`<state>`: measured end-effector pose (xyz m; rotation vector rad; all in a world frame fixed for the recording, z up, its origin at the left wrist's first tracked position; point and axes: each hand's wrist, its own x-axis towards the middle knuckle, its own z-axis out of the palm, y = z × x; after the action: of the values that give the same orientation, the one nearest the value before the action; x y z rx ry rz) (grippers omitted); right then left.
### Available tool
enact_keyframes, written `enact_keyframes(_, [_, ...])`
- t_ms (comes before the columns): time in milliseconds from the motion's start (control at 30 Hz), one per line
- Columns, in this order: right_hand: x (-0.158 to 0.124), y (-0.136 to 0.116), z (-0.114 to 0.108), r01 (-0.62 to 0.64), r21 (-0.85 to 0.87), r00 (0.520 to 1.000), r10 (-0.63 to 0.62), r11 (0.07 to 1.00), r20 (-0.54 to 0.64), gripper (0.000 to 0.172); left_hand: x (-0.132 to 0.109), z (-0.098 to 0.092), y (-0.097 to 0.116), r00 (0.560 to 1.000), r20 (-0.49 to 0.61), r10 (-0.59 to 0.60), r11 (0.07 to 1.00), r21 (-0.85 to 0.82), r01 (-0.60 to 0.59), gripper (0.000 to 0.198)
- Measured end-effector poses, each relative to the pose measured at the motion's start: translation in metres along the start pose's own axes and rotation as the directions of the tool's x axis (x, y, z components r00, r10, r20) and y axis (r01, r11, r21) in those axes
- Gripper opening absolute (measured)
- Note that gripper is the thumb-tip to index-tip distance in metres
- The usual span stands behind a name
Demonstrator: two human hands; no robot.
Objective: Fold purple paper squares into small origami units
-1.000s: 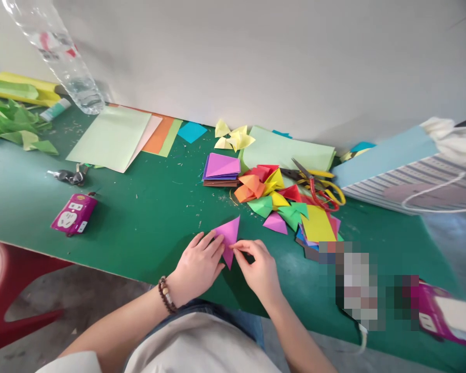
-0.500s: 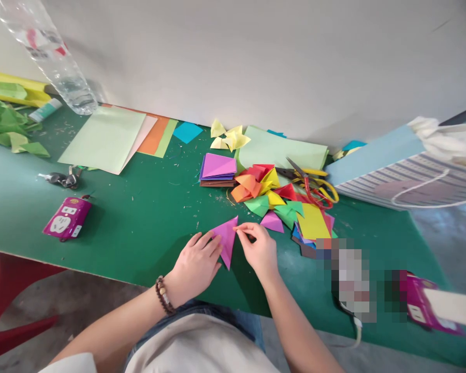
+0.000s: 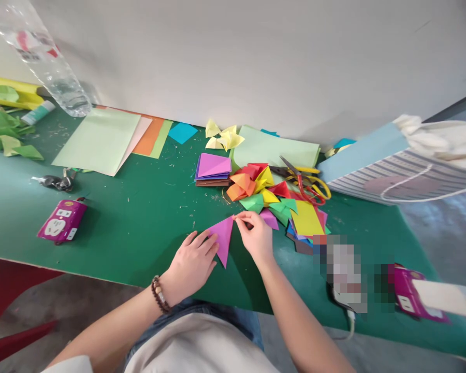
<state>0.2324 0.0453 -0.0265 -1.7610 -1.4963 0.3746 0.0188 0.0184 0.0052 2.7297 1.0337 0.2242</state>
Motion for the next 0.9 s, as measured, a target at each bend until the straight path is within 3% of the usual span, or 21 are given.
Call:
enact_keyframes(200, [0.015,0.005,-0.001,0.029,0.004,1.0,-0.029,1.0,-0.007,0.014,0.0,-0.002,0.001,1.0,0.004,-0.008,1.0,0.004,0.008,0.036])
enact_keyframes(400, [0.017,0.008,-0.007,0.3,-0.156,0.954,-0.29,0.941,0.083,0.022,-0.001,-0.002,0.002,1.0,-0.011,-0.012,1.0,0.004,0.012,0.035])
enact_keyframes(500, [0.019,0.013,-0.009,0.381,-0.209,0.92,-0.347,0.901,0.183,0.024,-0.001,-0.001,0.001,1.0,-0.019,-0.016,1.0,-0.01,0.015,0.035])
enact_keyframes(900, [0.004,0.013,-0.018,0.501,-0.009,0.811,-0.466,0.865,0.355,0.022,0.0,-0.005,0.002,1.0,-0.024,-0.012,1.0,-0.016,0.011,0.034])
